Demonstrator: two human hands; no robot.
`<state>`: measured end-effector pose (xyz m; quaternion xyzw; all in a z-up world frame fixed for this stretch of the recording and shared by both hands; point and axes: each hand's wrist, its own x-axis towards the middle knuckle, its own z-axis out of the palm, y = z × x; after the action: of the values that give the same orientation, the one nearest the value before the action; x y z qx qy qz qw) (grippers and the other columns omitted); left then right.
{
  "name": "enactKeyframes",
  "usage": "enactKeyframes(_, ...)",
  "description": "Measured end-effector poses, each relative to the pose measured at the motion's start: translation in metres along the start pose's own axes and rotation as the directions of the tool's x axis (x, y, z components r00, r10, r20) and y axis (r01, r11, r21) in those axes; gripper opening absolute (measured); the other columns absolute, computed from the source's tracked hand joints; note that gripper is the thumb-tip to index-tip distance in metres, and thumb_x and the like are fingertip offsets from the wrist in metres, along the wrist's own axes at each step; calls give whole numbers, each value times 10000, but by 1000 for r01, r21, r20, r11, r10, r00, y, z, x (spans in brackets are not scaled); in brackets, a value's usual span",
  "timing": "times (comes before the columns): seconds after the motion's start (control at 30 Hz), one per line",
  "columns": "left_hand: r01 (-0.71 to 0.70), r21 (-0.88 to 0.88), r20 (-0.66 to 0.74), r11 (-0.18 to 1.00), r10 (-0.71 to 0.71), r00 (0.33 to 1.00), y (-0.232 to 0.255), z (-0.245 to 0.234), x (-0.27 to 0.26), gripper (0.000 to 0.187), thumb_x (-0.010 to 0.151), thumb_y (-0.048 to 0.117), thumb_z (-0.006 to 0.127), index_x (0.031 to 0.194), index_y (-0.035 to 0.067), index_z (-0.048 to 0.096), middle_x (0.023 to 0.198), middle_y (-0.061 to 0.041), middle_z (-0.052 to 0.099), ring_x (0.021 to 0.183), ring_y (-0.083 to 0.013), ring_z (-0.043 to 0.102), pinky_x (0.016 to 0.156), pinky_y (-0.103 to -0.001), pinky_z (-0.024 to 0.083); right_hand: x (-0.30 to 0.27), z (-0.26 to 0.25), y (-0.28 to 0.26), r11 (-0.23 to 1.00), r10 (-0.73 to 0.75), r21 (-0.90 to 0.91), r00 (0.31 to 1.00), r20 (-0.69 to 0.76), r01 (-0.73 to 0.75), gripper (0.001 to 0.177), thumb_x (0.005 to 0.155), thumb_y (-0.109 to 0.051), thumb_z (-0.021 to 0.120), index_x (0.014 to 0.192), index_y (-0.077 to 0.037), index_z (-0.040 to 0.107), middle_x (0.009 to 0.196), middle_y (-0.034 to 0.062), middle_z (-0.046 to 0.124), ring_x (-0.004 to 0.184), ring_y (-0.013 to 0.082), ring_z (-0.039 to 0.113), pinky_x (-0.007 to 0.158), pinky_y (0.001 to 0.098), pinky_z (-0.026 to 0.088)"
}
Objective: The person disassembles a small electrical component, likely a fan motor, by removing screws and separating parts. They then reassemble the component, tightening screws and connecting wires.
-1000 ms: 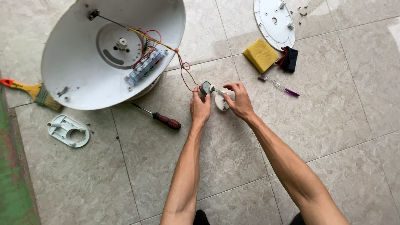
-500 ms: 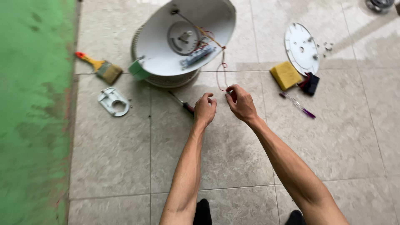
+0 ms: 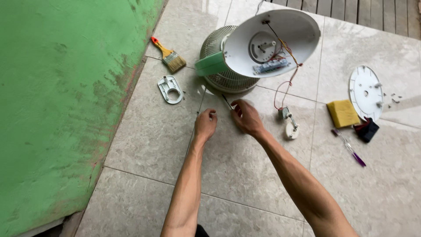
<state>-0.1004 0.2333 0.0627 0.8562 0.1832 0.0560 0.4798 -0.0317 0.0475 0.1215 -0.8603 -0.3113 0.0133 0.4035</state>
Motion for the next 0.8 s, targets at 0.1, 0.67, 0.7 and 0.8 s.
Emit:
enactKeyframes(0.1,33,79,-54,996,-29,998,-37,-9,-2,345,962,186,632,1286,69,642,1140,-146,703,1097,-355,659,937,-465,520,8,31,3,995,97,12,991,96,-99,278,931,-144,699,1178,-42,622,963,122,678,842,237,686,766,395,574)
enactKeyframes(0.67,143,109,45,984,-148,988,-88,-54,20,523,959,152,629,1450,62,472,1270,-193,584,1139,-357,624,961,-453,522,49,156,11,976,-52,-198,985,164,85,212,927,-226,722,1097,-107,679,1031,76,649,987,281,660,834,418,526)
enactKeyframes(0.7,138,122,35,983,-143,989,-88,-54,19,505,960,155,626,1437,60,488,1264,-188,591,1130,-350,633,958,-450,525,49,157,13,965,-91,-232,986,140,122,187,929,-224,719,1075,-111,689,1031,75,650,1000,297,653,836,424,524)
enactKeyframes(0.8,38,159,-16,987,-36,999,-92,-49,16,468,951,138,637,1392,37,515,1261,-210,576,1116,-380,618,930,-465,519,48,156,12,968,-86,-222,985,151,118,165,951,-202,695,1067,-86,684,1033,93,646,986,317,645,832,444,518)
